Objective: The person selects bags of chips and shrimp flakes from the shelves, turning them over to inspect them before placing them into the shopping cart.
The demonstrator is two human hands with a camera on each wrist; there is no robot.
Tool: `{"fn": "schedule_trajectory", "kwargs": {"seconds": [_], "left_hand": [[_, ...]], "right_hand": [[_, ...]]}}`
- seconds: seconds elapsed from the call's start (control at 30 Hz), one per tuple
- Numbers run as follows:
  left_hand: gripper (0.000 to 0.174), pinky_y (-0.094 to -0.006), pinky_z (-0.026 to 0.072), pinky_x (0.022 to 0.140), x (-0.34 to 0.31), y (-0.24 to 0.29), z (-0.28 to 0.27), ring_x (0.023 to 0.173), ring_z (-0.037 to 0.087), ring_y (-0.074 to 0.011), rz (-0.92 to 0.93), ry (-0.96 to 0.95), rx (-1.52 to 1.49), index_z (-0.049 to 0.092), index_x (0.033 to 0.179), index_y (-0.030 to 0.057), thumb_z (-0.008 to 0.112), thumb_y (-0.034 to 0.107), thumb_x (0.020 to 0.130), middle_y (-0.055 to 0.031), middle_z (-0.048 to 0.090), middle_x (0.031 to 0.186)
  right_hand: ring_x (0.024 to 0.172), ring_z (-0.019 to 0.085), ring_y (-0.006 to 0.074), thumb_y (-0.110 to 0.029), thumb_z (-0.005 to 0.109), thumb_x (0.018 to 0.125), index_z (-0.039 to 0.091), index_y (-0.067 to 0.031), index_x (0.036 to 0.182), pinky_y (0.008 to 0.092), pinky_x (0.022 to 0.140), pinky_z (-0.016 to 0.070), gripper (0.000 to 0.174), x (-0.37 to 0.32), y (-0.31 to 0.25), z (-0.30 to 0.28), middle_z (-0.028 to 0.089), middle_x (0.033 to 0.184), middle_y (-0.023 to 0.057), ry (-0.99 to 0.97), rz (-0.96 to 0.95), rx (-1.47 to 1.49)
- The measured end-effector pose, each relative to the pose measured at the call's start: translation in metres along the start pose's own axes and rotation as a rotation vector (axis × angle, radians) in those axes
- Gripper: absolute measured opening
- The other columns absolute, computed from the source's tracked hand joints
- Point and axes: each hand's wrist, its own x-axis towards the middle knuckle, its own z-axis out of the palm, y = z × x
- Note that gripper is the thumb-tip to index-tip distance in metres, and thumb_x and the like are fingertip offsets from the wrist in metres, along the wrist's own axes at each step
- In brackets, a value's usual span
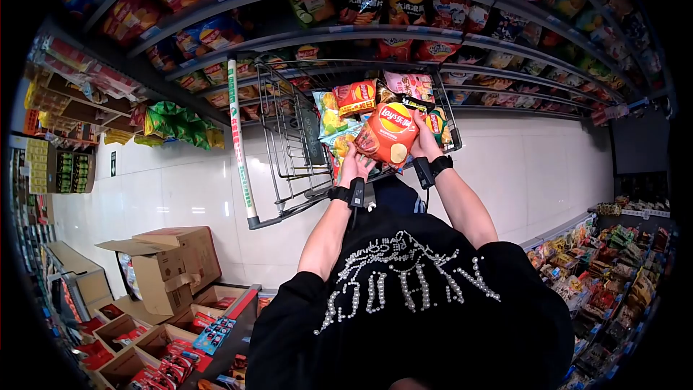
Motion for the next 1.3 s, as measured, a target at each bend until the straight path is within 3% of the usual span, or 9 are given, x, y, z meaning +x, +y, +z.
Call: {"fn": "schedule_trajectory", "kwargs": {"seconds": [0.4,0.47,0.5,0.63,0.8,0.87,0.97,1.17,1.3], "left_hand": [[0.050,-0.0482,0.0357,0.095,0.005,0.001,0.004,0.118,0.045,-0.0239,-0.152,-0.008,0.098,0.037,0.130,0.0184,0.055,0.041,0.088,-0.0030,0.049,0.125],[0.054,-0.0488,0.0386,0.090,0.008,0.003,0.003,0.116,0.045,-0.0241,-0.111,0.101,0.252,0.032,0.130,0.0209,0.062,0.027,0.086,-0.0026,0.047,0.125],[0.073,-0.0488,0.0433,0.085,0.022,0.001,-0.018,0.109,0.051,-0.0229,-0.095,0.089,0.311,0.021,0.134,0.0252,0.069,0.022,0.080,-0.0031,0.048,0.123],[0.069,-0.0449,0.0500,0.076,0.065,0.006,-0.075,0.105,0.054,-0.0218,-0.085,0.321,0.564,0.029,0.131,0.0217,0.072,0.022,0.077,-0.0055,0.052,0.119],[0.074,-0.0374,0.0502,0.083,0.084,0.033,-0.053,0.103,0.055,-0.0219,0.022,0.431,0.641,0.028,0.134,0.0087,0.070,-0.001,0.074,-0.0084,0.054,0.117],[0.070,-0.0348,0.0477,0.086,0.092,0.047,-0.025,0.104,0.054,-0.0198,-0.101,0.465,0.632,0.031,0.134,0.0086,0.067,-0.004,0.075,-0.0066,0.055,0.115],[0.065,-0.0306,0.0454,0.087,0.155,0.023,-0.083,0.102,0.054,-0.0167,-0.023,0.296,0.575,0.036,0.133,0.0085,0.065,-0.006,0.076,-0.0043,0.056,0.114],[0.062,-0.0249,0.0446,0.083,0.211,0.015,-0.082,0.095,0.056,-0.0137,0.138,0.364,0.734,0.041,0.131,0.0044,0.062,-0.010,0.074,-0.0045,0.059,0.109],[0.054,-0.0253,0.0464,0.081,0.229,0.009,-0.088,0.092,0.059,-0.0153,0.175,0.553,0.893,0.050,0.119,0.0017,0.069,-0.005,0.069,-0.0100,0.061,0.106]], "right_hand": [[0.107,0.056,0.0248,-0.040,0.041,0.094,0.047,-0.0069,0.120,0.0406,0.093,0.0453,0.043,0.022,0.029,-0.031,0.055,0.120,0.0131,0.253,-0.035,-0.004],[0.100,0.059,0.0243,-0.037,0.042,0.095,0.049,-0.0089,0.117,0.0412,0.087,0.0488,0.036,0.063,0.067,-0.096,0.058,0.114,0.0111,0.398,0.049,-0.048],[0.099,0.059,0.0241,-0.038,0.044,0.094,0.049,-0.0101,0.116,0.0443,0.086,0.0482,0.036,0.052,0.059,-0.079,0.058,0.114,0.0098,0.439,0.190,-0.135],[0.104,0.054,0.0219,-0.030,0.056,0.089,0.050,-0.0158,0.116,0.0595,0.086,0.0417,0.031,0.029,0.064,-0.049,0.054,0.118,0.0029,0.478,0.426,-0.154],[0.101,0.052,0.0295,-0.026,0.061,0.086,0.049,-0.0106,0.110,0.0542,0.082,0.0502,0.031,0.052,0.091,-0.099,0.048,0.098,0.0070,0.529,0.484,-0.099],[0.105,0.050,0.0313,-0.035,0.064,0.083,0.048,-0.0064,0.114,0.0518,0.081,0.0521,0.045,0.064,0.088,-0.107,0.047,0.112,0.0117,0.567,0.508,-0.071],[0.107,0.050,0.0314,-0.035,0.064,0.083,0.048,-0.0051,0.116,0.0496,0.083,0.0522,0.048,0.087,0.085,-0.124,0.046,0.119,0.0132,0.630,0.537,-0.053],[0.099,0.059,0.0188,-0.032,0.061,0.086,0.052,-0.0028,0.110,0.0329,0.082,0.0539,0.039,0.128,0.107,-0.168,0.060,0.106,0.0107,0.590,0.544,-0.046],[0.085,0.064,0.0209,-0.037,0.062,0.084,0.054,-0.0014,0.105,0.0292,0.071,0.0567,0.042,0.141,0.116,-0.170,0.062,0.099,0.0147,0.735,0.688,-0.180]]}}
